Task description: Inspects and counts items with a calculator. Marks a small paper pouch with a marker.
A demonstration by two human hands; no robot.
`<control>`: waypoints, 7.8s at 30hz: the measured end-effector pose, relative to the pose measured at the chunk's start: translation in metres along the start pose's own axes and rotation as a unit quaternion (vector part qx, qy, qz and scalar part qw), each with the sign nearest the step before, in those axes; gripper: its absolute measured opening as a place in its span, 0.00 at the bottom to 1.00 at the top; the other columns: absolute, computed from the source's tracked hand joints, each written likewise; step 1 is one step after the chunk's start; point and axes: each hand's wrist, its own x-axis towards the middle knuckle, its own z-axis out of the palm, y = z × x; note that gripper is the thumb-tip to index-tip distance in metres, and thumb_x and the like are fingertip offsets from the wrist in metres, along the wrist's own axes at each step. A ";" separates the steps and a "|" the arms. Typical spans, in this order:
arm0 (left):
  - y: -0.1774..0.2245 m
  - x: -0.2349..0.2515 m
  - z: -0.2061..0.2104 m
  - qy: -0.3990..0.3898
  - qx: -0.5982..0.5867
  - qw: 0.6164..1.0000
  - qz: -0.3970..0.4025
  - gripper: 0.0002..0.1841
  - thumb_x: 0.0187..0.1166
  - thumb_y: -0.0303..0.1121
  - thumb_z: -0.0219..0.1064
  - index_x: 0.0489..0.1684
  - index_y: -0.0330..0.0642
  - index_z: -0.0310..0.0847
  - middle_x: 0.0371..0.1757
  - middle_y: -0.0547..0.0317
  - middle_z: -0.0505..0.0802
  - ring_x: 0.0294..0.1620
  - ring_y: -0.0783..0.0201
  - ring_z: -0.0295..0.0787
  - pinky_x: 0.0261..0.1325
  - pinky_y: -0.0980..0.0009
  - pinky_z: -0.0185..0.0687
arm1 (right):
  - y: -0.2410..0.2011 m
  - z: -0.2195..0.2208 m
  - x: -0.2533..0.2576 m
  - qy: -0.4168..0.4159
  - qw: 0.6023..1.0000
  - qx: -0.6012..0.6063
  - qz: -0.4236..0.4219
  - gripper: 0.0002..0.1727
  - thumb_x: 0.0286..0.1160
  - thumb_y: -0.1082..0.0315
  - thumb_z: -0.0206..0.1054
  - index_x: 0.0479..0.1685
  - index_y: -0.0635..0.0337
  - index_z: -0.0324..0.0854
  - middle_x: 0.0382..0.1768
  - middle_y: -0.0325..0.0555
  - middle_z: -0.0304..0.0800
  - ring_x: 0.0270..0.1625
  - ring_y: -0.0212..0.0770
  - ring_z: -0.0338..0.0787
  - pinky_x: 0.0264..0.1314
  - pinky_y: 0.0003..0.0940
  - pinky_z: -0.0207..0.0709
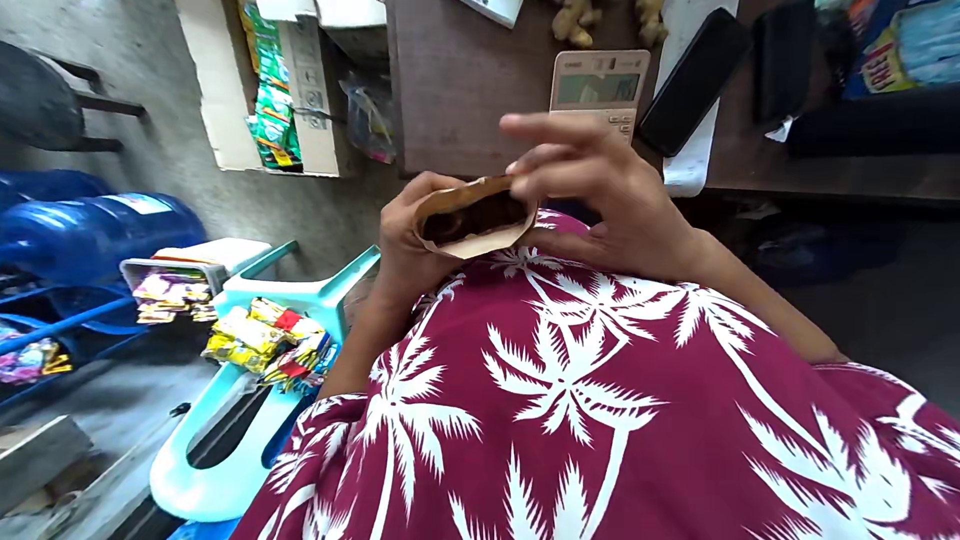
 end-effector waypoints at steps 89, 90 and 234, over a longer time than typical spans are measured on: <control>-0.001 0.027 0.014 0.089 -0.187 0.952 -0.226 0.23 0.62 0.24 0.80 0.57 0.37 0.79 0.47 0.67 0.96 0.49 0.72 0.95 0.59 0.69 0.93 | 0.056 0.030 0.001 -0.018 0.912 0.270 0.309 0.21 0.69 0.71 0.74 0.58 0.67 0.75 0.49 0.44 0.90 0.50 0.30 0.93 0.57 0.29 0.90; 0.000 0.026 0.014 0.088 -0.183 0.953 -0.226 0.23 0.62 0.24 0.79 0.57 0.38 0.79 0.47 0.67 0.96 0.49 0.72 0.95 0.59 0.69 0.93 | 0.056 0.030 0.001 -0.015 0.912 0.270 0.308 0.21 0.68 0.71 0.74 0.58 0.67 0.75 0.49 0.43 0.90 0.50 0.30 0.93 0.56 0.28 0.90; 0.006 0.015 0.002 0.080 -0.058 0.992 -0.074 0.31 0.66 0.25 0.78 0.71 0.47 0.73 0.64 0.74 0.89 0.64 0.71 0.88 0.68 0.67 0.88 | 0.067 0.002 -0.093 0.076 0.927 -0.013 0.366 0.23 0.88 0.55 0.60 0.66 0.66 0.83 0.51 0.52 0.90 0.44 0.35 0.90 0.50 0.33 0.86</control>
